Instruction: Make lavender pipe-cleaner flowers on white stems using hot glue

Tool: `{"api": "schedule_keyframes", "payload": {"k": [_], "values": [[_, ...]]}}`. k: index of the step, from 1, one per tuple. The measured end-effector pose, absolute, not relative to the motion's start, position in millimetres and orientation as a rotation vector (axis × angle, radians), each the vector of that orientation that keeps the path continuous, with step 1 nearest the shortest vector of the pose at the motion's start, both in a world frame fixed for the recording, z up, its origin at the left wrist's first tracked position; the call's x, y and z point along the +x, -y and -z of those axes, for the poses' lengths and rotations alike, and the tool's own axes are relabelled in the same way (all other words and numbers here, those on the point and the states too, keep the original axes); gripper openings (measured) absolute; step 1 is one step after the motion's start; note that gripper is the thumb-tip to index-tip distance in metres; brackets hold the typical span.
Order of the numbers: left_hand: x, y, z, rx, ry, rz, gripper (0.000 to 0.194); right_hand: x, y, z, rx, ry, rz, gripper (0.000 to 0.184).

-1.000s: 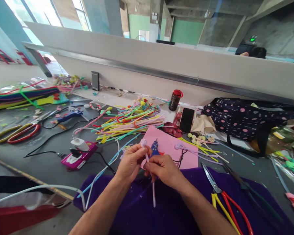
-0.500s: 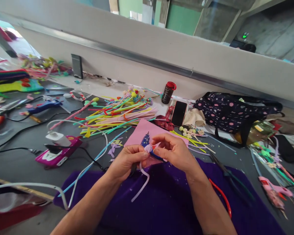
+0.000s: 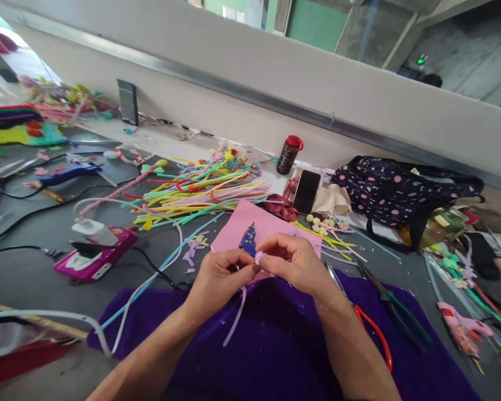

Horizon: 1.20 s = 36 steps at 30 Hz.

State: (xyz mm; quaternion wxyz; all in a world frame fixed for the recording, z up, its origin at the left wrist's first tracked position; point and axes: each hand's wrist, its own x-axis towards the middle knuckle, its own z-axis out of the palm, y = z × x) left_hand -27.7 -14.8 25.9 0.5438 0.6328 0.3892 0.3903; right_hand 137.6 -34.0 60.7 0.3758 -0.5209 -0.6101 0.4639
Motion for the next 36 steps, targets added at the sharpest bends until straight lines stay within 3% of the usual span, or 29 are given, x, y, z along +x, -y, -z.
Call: {"api": "schedule_keyframes", "payload": {"k": [26, 31, 36], "values": [[-26, 17, -22, 1.764, -1.050, -0.941, 0.016, 134, 32, -55, -1.384, 1.512, -1.182, 0.011], [-28, 14, -23, 1.376, -0.855, -0.909, 0.016, 143, 32, -53, -1.256, 1.469, -1.136, 0.037], [-34, 8, -20, 0.906, -0.610, -0.864, 0.016, 144, 32, -50, -1.192, 1.432, -1.122, 0.034]]}}
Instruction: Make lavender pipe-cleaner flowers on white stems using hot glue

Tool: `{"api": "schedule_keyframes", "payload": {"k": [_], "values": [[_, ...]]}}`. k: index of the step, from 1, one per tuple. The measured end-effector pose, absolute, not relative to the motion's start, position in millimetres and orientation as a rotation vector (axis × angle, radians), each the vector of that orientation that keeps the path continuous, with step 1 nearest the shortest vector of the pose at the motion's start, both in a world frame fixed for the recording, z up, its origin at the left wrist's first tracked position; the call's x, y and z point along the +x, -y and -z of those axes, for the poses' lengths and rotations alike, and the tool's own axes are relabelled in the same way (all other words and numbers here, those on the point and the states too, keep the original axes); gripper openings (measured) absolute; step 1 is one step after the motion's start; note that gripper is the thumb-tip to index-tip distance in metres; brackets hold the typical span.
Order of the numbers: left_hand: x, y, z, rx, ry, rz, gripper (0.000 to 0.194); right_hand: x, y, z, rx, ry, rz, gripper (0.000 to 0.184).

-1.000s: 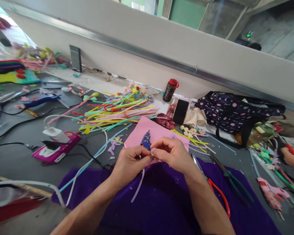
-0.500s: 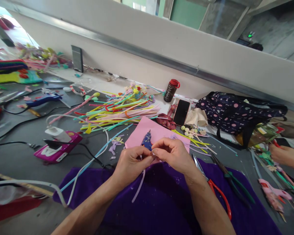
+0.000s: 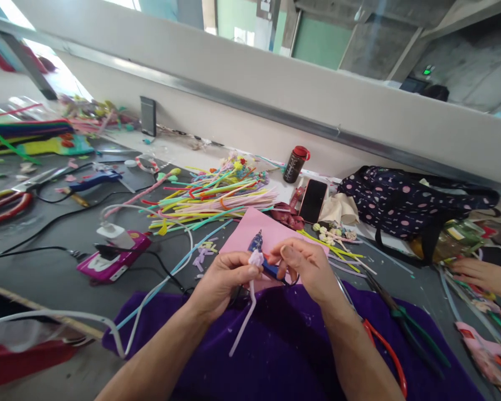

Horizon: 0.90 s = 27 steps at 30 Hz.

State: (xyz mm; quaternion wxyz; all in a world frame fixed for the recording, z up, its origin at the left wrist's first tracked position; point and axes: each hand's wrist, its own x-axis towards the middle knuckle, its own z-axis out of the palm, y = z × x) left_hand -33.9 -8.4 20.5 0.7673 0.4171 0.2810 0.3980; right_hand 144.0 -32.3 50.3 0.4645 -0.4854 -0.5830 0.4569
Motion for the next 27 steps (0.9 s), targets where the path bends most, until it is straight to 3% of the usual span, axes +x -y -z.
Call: {"api": "schedule_keyframes", "payload": {"k": [8, 14, 18, 22, 27], "values": [[-39, 4, -20, 0.794, -0.526, -0.988, 0.015, 107, 37, -37, -1.214, 1.525, -1.327, 0.021], [-37, 3, -19, 0.816, -0.507, -0.975, 0.014, 99, 38, -32, -1.213, 1.463, -1.271, 0.022], [-34, 4, -21, 0.811, -0.494, -0.976, 0.026, 102, 39, -35, -1.256, 1.447, -1.202, 0.024], [-33, 4, -18, 0.763, -0.550, -1.012, 0.012, 100, 40, -32, -1.300, 1.528, -1.188, 0.023], [-34, 3, -17, 0.797, -0.622, -1.019, 0.013, 115, 37, -39, -1.344, 1.706, -1.295, 0.016]]}}
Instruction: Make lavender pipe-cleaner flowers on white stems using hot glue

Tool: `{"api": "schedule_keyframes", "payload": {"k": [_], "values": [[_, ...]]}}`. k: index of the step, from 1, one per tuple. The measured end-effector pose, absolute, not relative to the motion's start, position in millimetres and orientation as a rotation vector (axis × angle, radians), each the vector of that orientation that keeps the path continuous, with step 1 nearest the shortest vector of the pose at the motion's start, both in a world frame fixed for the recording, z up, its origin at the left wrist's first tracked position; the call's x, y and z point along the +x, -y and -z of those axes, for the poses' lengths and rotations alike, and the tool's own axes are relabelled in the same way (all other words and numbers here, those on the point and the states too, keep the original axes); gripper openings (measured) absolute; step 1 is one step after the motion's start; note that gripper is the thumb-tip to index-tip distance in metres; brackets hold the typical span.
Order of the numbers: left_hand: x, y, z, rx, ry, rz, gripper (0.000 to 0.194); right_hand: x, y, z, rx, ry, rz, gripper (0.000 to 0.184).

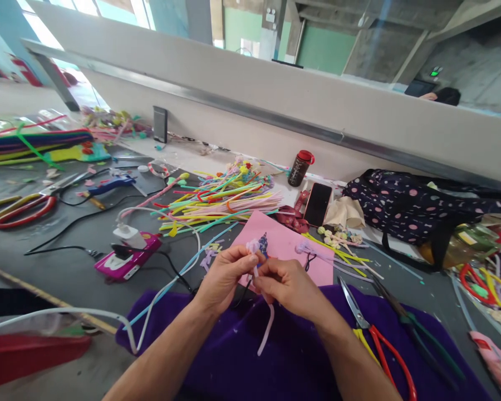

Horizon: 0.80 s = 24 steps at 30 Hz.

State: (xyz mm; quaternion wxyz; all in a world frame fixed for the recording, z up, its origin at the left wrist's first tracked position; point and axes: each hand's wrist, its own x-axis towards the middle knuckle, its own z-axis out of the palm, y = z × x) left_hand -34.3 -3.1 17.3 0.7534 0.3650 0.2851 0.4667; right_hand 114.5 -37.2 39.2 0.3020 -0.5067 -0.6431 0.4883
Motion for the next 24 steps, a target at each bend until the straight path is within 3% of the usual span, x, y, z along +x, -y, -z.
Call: {"api": "schedule_keyframes", "payload": {"k": [3, 11, 24], "values": [[-34, 6, -20, 0.927, -0.619, -1.003, 0.012, 134, 37, -53, -1.391, 1.724, -1.252, 0.012], [-33, 11, -23, 1.353, -0.620, -1.003, 0.012, 146, 46, -70, -1.309, 1.776, -0.971, 0.036], [-30, 12, -27, 1.309, -0.648, -0.998, 0.010, 139, 45, -73, -1.282, 1.872, -0.794, 0.016]]}}
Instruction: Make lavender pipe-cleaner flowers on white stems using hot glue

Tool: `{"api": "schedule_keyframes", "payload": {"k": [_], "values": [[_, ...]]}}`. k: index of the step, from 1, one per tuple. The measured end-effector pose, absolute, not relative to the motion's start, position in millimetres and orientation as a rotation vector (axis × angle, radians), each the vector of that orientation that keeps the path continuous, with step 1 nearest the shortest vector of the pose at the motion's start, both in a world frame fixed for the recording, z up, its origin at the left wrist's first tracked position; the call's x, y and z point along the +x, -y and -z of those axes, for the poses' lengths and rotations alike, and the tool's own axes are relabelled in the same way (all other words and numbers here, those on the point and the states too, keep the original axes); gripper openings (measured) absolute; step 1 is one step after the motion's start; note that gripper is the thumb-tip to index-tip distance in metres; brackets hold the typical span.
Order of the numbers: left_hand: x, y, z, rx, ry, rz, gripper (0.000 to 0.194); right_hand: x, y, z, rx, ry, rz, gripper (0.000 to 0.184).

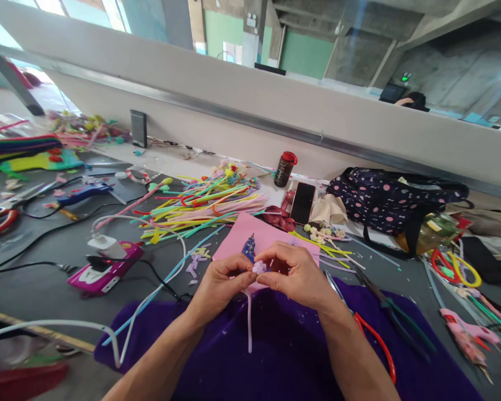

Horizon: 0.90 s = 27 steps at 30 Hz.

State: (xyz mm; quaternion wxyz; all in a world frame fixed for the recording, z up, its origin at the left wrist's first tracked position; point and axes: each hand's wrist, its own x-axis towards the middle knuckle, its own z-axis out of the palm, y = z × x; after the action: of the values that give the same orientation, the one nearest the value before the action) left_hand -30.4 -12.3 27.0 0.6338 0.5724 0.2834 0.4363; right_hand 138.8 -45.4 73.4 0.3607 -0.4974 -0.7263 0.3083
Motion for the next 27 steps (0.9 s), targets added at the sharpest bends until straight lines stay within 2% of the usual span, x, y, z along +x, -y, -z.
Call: {"api": "schedule_keyframes", "payload": {"k": [6, 11, 13, 15, 21, 24, 27], "values": [[-28, 12, -26, 1.265, -0.652, -0.973, 0.013, 136, 44, -73, -1.311, 1.863, -0.784, 0.014], [-37, 5, -21, 1.070, -0.634, -0.976, 0.015, 151, 45, -69, -1.327, 1.701, -0.888, 0.035], [-45, 1, -23, 0.947, -0.553, -0.977, 0.021, 159, 42, -68, -1.357, 1.637, -0.874, 0.034], [-52, -2, -27, 0.869, -0.417, -0.996, 0.026, 164, 37, -69, -1.438, 1.646, -0.806, 0.030], [-54, -1, -35, 0.879, -0.276, -0.983, 0.022, 178, 32, -101, -1.638, 1.925, -0.408, 0.021], [-49, 2, -29, 0.905, -0.298, -0.867, 0.019, 199, 54, -115, -1.793, 2.025, -0.264, 0.019], [-44, 4, -23, 0.910, -0.325, -0.814, 0.017, 232, 94, -103, -2.061, 2.016, -0.254, 0.019]]}}
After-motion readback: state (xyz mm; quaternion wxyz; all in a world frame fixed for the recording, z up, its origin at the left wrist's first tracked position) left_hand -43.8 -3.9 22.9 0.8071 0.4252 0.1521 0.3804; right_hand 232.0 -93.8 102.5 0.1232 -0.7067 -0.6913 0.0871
